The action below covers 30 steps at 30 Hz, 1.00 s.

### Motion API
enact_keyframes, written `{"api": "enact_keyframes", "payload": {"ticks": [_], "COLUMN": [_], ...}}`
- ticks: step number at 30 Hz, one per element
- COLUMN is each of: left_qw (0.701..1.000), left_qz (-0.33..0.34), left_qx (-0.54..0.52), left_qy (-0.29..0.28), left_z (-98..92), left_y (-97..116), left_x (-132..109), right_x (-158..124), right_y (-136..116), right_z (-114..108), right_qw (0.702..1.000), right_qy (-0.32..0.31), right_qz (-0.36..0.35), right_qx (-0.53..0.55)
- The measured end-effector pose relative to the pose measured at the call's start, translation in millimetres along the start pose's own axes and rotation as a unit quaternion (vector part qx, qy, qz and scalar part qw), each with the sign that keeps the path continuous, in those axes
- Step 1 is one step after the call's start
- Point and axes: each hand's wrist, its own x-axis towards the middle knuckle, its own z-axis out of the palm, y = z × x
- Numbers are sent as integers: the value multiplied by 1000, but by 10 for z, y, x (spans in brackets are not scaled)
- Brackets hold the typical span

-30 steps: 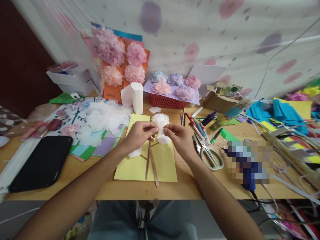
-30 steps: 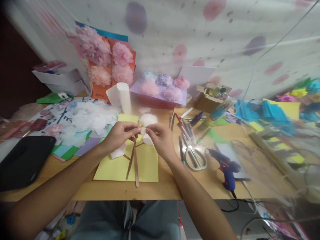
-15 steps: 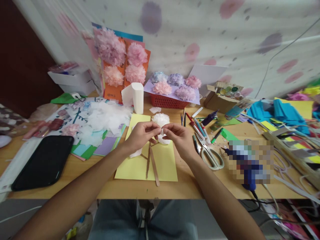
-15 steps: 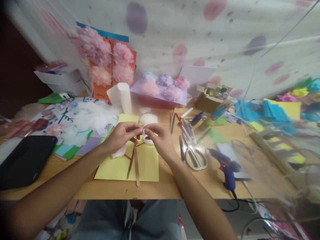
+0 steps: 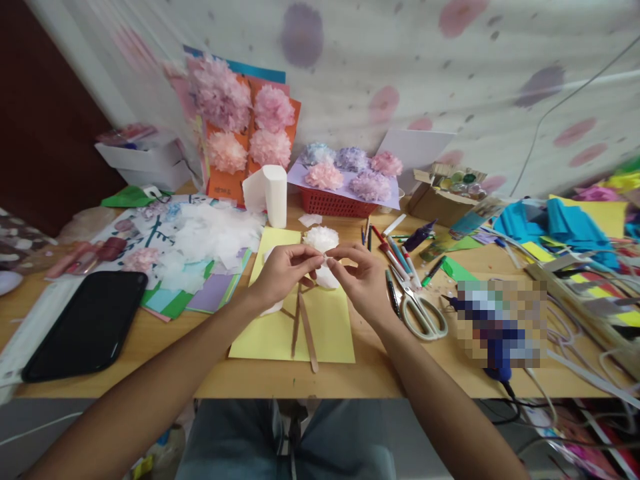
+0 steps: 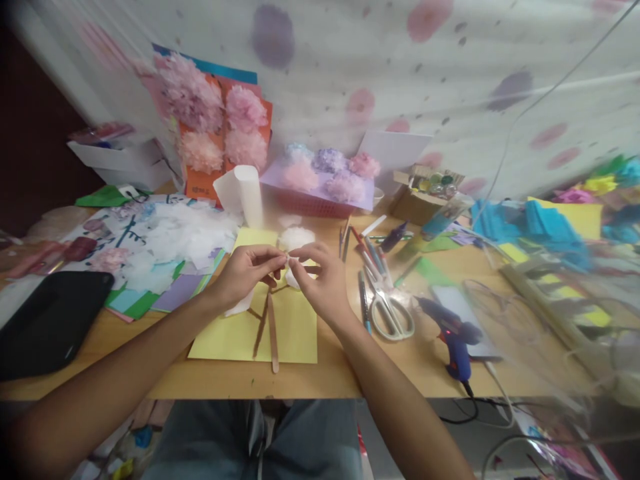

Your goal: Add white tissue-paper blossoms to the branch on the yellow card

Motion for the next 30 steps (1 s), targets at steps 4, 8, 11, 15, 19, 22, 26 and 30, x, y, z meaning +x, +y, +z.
{"api": "enact_keyframes", "payload": {"ticks": [4,8,11,15,19,22,26,30], "left_qw": [1000,999,999,999,999,999,999,999], "left_qz": [11,10,4,-13,-17,-12,-8,4], "left_qx": [25,23,-10,-27,-32,-28,-9,2], "left_qy": [11,24,38,32,35,44,46,53], "left_z": [-18,-26,-28,-20,-5,-2,-5,-12], "left_y": [-10,-21,-35,-38,-19,-14,-34,-57], "left_x": [6,5,6,6,0,1,17,31], "right_x": [-9,14,42,54,35,20,7,-2], "right_y": [-16,59,108,120,127,148,164,163], "right_z": [23,31,23,26,64,96,106,95], "right_qw": [999,999,984,958,953,957,973,991], "right_qy": [18,30,37,39,38,38,30,32], "right_qz": [-25,27,123,206,217,205,164,101], "right_qx": [-45,16,123,195,207,199,159,78]}}
